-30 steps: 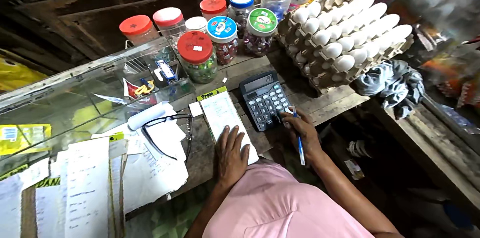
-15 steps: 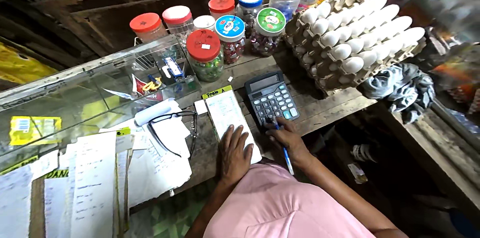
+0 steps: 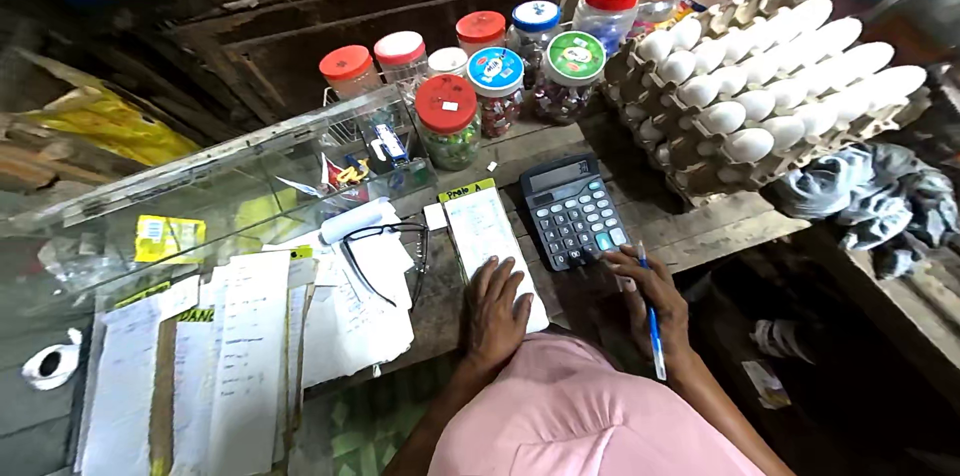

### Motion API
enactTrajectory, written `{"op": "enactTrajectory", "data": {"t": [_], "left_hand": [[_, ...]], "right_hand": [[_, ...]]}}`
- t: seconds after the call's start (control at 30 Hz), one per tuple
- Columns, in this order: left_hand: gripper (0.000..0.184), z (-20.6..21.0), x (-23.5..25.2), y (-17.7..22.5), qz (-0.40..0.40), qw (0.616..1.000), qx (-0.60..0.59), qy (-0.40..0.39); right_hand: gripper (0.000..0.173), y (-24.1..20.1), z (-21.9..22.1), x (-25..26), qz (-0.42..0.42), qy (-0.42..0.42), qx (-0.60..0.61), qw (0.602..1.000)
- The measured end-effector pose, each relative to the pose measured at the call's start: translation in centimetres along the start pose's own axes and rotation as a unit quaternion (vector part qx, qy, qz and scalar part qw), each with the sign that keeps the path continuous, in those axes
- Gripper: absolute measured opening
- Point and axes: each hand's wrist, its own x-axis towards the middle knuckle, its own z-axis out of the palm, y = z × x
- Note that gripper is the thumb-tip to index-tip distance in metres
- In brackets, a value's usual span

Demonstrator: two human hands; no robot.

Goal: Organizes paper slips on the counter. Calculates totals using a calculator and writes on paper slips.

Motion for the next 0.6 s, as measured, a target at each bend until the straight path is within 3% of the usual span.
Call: {"op": "enactTrajectory", "data": {"t": [0.2,0.33,0.5,0.6], "left_hand": [[0.036,0.5,-0.3,0.5,0.006,0.999,0.05,0.018],[0.038,-0.6,-0.1,1.9,-0.007,0.996,0.075,-0.041],[0.055,-2.1,0.5,3.9,-0.056,0.985,0.065,-0.15],[0.056,-2.4,0.9,4.4,-0.062,0.98,0.077,-0.173]], "right_hand": [[0.03,0.3,-0.1,0.2,-0.033,0.073,-0.006,0.997],[0.035,0.4,-0.2,0.1,-0.057,0.087,-0.025,0.994],[0.04,0.5,-0.1,-0.1,-0.061,0.085,-0.018,0.994],[0.038,0.5,0.1,-0.1,-0.06,0.081,-0.023,0.995]]}}
